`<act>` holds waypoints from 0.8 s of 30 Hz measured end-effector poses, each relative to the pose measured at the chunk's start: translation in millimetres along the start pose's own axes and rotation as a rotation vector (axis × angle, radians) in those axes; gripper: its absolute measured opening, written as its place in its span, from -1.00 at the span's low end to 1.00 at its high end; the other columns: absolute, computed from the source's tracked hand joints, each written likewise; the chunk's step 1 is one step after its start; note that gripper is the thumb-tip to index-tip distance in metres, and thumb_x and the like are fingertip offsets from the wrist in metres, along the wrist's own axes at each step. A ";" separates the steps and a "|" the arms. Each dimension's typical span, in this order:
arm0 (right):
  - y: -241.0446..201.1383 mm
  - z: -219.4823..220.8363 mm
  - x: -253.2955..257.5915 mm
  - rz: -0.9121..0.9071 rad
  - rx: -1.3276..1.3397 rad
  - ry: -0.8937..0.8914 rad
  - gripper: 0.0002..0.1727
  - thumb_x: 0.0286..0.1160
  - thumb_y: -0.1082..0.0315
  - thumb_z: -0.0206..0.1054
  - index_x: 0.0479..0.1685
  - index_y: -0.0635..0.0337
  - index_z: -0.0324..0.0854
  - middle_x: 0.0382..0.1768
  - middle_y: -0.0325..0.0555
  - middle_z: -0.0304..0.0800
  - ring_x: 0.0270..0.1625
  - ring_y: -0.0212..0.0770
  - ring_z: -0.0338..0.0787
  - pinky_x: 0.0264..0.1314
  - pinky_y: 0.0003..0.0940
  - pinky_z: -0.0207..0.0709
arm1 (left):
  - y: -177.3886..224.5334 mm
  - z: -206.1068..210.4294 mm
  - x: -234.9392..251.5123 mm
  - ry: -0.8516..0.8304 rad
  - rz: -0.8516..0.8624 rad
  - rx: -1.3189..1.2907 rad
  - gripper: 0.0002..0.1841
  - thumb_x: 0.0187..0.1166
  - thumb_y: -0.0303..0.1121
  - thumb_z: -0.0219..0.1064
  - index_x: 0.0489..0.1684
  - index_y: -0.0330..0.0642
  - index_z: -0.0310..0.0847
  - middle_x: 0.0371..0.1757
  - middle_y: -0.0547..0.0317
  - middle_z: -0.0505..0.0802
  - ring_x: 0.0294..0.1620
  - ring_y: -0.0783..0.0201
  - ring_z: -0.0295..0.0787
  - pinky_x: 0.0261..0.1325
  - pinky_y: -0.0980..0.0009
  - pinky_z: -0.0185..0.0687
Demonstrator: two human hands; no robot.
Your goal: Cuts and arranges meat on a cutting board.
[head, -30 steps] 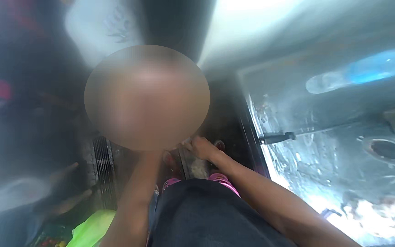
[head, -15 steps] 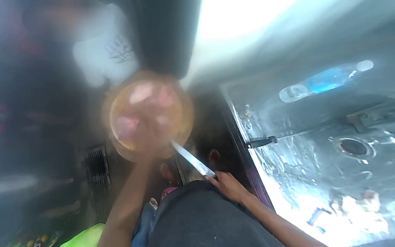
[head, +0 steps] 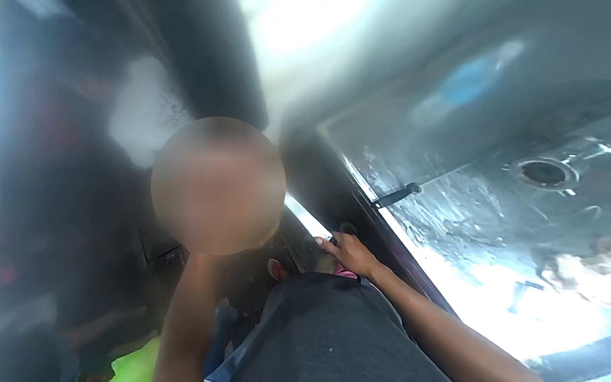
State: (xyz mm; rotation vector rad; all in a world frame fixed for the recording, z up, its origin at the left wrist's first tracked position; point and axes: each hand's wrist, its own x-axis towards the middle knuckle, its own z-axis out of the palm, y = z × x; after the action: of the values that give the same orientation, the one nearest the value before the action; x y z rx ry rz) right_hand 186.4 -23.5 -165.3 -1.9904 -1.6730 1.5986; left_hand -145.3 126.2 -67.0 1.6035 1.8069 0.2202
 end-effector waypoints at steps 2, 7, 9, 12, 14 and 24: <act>3.8 3.2 0.2 0.017 0.030 0.018 -0.25 0.66 -0.39 0.08 0.01 0.22 0.69 -0.33 0.07 0.76 -0.27 0.04 0.80 -0.05 0.14 0.67 | 18.8 -12.7 -10.2 0.036 0.133 0.159 -0.76 0.54 -0.35 0.47 0.09 -0.16 0.74 -0.05 0.00 0.89 -0.07 0.07 0.86 0.09 -0.06 0.78; 9.7 24.2 -3.5 0.084 0.027 0.001 -0.27 0.69 -0.36 0.08 -0.07 0.23 0.69 -0.34 0.08 0.76 -0.27 0.05 0.80 -0.07 0.16 0.66 | -53.7 50.3 -40.7 0.027 0.329 0.601 -0.58 0.68 -0.49 0.15 0.48 -0.13 0.63 0.53 -0.11 0.67 0.56 -0.19 0.56 0.58 -0.21 0.43; 3.0 33.1 -7.2 0.103 -0.021 -0.018 -0.27 0.70 -0.36 0.06 -0.03 0.22 0.71 -0.28 0.11 0.80 -0.17 0.09 0.83 0.03 0.19 0.66 | -99.5 83.6 -57.2 0.113 0.395 0.624 -0.50 0.59 -0.55 0.17 0.55 -0.09 0.60 0.60 -0.02 0.66 0.61 -0.16 0.54 0.58 -0.21 0.42; -20.0 42.8 -7.8 0.113 -0.115 -0.066 -0.23 0.69 -0.38 0.04 0.00 0.26 0.69 -0.20 0.18 0.81 -0.04 0.17 0.84 0.12 0.24 0.63 | -92.1 82.1 -59.4 0.227 0.349 0.453 -0.58 0.63 -0.44 0.13 0.41 -0.20 0.72 0.46 -0.07 0.78 0.53 -0.10 0.66 0.58 -0.10 0.50; -52.4 44.0 2.8 0.114 -0.181 -0.098 -0.20 0.68 -0.41 0.03 0.01 0.27 0.68 -0.14 0.20 0.80 0.02 0.19 0.83 0.15 0.26 0.63 | -80.7 64.4 -38.8 0.082 0.191 0.428 -0.60 0.74 -0.32 0.08 0.40 -0.15 0.71 0.49 0.00 0.75 0.60 0.00 0.57 0.67 -0.02 0.39; -144.0 72.7 87.8 0.028 -0.334 -0.175 -0.22 0.76 -0.33 -0.04 0.42 0.22 0.59 0.20 0.27 0.78 0.32 0.23 0.78 0.38 0.29 0.58 | -83.3 81.5 37.8 0.316 0.204 0.306 -0.30 0.81 0.02 0.01 0.88 -0.14 0.10 0.91 -0.12 0.11 0.94 -0.11 -0.12 0.91 -0.09 -0.14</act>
State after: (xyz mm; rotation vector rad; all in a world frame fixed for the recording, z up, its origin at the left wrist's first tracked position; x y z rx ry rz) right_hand 24.3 62.9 -162.6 -2.0744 -2.1096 1.6349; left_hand -163.5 117.2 -187.8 2.0691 1.9846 0.3174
